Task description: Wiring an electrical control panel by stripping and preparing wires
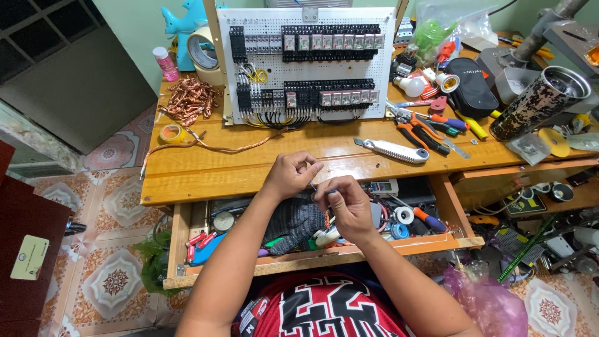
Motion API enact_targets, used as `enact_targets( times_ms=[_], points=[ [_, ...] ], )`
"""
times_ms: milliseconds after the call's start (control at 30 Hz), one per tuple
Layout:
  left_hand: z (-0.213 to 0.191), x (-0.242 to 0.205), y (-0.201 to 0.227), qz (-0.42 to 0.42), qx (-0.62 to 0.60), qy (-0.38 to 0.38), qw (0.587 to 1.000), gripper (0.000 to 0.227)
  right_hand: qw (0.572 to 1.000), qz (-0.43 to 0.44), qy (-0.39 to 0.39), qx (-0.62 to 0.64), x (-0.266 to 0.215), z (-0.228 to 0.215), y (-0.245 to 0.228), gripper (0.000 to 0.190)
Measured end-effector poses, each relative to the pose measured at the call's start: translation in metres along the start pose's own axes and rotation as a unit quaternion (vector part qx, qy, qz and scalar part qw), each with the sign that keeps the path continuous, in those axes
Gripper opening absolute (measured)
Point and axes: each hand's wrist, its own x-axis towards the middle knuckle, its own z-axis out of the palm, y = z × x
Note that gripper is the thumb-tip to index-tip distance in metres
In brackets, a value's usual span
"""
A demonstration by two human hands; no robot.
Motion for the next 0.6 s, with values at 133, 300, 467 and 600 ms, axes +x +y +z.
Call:
enact_targets(
  times_ms=[133,300,467,600],
  points=[
    [0.001,0.004,-0.011,0.004,0.024,0.034,0.999,0.01,0.999,0.03,-0.011,-0.003,-0.011,0.002,0.0,0.019],
    [0.007,0.0,-0.012,-0.009,0.077,0.094,0.993,0.008,0.984,0.162,0.072,0.012,-0.045,-0.007,0.018,0.014],
    [0.015,-0.001,-0.022,0.003,0.106,0.094,0.99,0.007,0.973,0.198,0.107,0.04,-0.051,-0.005,0.006,0.013],
    [0.018,-0.003,-0.028,0.001,0.1,0.096,0.99,0.007,0.967,0.213,0.119,0.077,-0.055,0.0,0.002,0.014]
  ],
)
